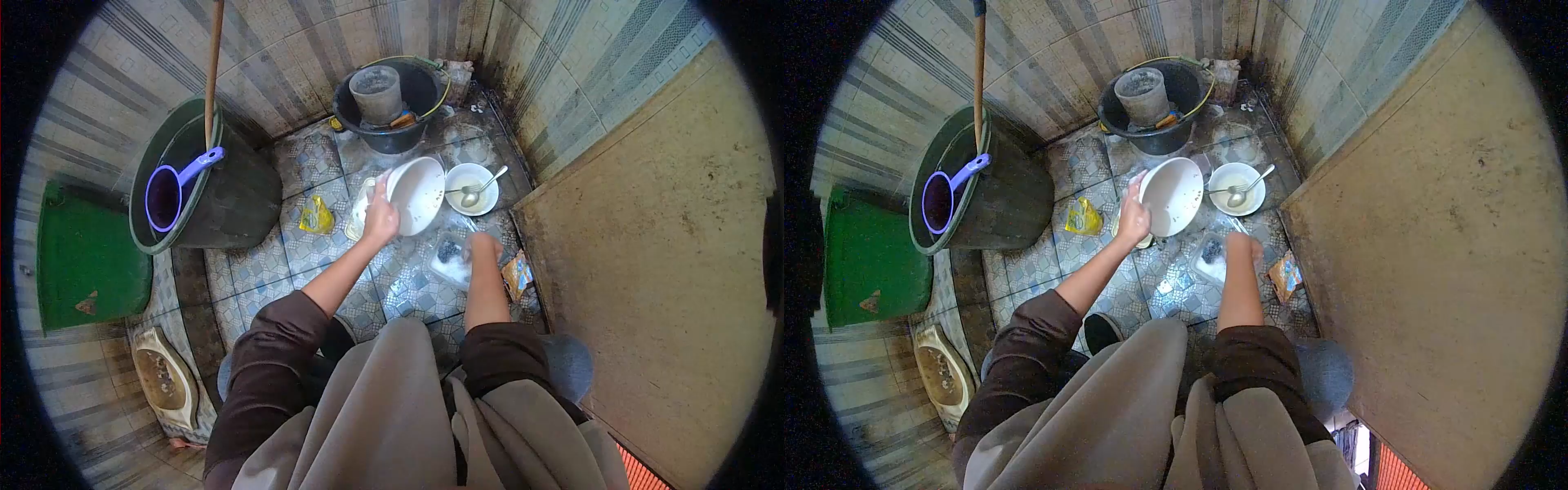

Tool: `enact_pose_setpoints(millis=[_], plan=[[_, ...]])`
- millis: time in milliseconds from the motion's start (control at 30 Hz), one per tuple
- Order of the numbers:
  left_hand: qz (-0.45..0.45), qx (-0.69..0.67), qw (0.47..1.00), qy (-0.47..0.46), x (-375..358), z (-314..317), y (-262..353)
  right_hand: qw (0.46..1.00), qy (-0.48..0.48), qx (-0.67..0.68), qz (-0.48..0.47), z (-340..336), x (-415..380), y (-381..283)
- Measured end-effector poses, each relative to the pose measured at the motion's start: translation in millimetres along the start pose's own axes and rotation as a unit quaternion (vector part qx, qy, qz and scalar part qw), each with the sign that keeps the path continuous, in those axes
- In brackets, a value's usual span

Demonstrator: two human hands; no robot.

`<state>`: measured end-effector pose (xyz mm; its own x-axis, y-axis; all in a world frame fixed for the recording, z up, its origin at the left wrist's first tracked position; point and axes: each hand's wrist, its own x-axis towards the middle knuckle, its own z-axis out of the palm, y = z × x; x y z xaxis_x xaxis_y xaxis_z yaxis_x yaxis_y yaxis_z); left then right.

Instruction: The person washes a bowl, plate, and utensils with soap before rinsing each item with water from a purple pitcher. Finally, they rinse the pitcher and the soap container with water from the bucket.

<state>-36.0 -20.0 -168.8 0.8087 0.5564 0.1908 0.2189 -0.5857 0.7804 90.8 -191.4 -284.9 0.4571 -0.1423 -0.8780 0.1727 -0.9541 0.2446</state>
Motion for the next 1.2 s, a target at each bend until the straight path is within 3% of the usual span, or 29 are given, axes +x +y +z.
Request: enact_pose_setpoints(millis=[33,100,167,233,300,367,433,467,500,533,567,600,667,700,767,800,833,900,967,1033,1100,1133,1200], plan=[[0.002,0.029,1.000,-0.012,-3,-5,13,0.999,-0.004,0.006,-0.044,-24,-39,9],[0.027,0.040,0.998,-0.027,-6,-8,20,0.977,0.112,0.142,-0.115,-55,-96,13],[0.008,0.064,0.997,-0.032,-7,-11,30,0.889,0.272,0.261,-0.259,-63,-103,1],[0.047,0.028,0.998,-0.007,-3,-10,26,0.767,0.413,0.318,-0.374,-64,-166,-12],[-0.014,0.003,1.000,-0.021,4,-10,26,0.753,0.445,0.278,-0.398,-57,-143,-48],[-0.034,-0.067,0.997,-0.018,16,0,10,0.616,0.589,0.242,-0.463,-28,-106,-82],[-0.077,-0.157,0.984,0.032,22,-2,10,0.663,0.451,0.263,-0.538,-21,-129,-82],[-0.069,-0.085,0.993,0.047,23,-7,10,0.622,0.323,0.395,-0.594,-20,-151,-79],[-0.110,-0.116,0.987,0.016,26,-8,-2,0.674,0.317,0.391,-0.541,-20,-154,-80],[-0.153,-0.144,0.978,-0.013,30,-10,-15,0.737,0.377,0.226,-0.513,-25,-156,-73],[-0.117,-0.188,0.975,-0.010,34,3,-45,0.775,0.424,0.053,-0.466,-33,-157,-63],[-0.117,-0.187,0.975,-0.012,32,-7,-27,0.775,0.424,0.055,-0.465,-46,-155,-55],[-0.331,-0.295,0.886,-0.133,25,-41,34,0.720,0.437,-0.261,-0.471,-77,-149,-45],[-0.332,-0.295,0.886,-0.136,24,-41,39,0.722,0.437,-0.259,-0.470,-84,-144,-42],[-0.331,-0.329,0.874,-0.133,25,-38,44,0.454,0.633,-0.230,-0.584,-93,-134,-40],[-0.329,-0.332,0.874,-0.131,28,-32,33,0.528,0.652,-0.138,-0.526,-80,-127,-45],[-0.282,-0.313,0.903,-0.090,32,-25,19,0.526,0.652,-0.140,-0.527,-68,-134,-48],[-0.232,-0.291,0.927,-0.049,36,-13,-2,0.759,0.524,-0.038,-0.384,-45,-149,-56],[-0.132,-0.252,0.959,0.013,25,-6,-2,0.760,0.486,0.032,-0.430,-25,-141,-65],[-0.168,-0.308,0.936,0.016,18,-15,25,0.754,0.444,0.104,-0.474,-24,-145,-60],[-0.164,-0.282,0.945,-0.023,19,-12,12,0.731,0.463,0.042,-0.500,-37,-144,-43],[-0.166,-0.279,0.946,-0.024,18,-16,16,0.699,0.499,-0.053,-0.510,-51,-134,-39],[-0.161,-0.259,0.951,-0.048,19,-22,24,0.668,0.551,-0.080,-0.494,-63,-135,-25]])
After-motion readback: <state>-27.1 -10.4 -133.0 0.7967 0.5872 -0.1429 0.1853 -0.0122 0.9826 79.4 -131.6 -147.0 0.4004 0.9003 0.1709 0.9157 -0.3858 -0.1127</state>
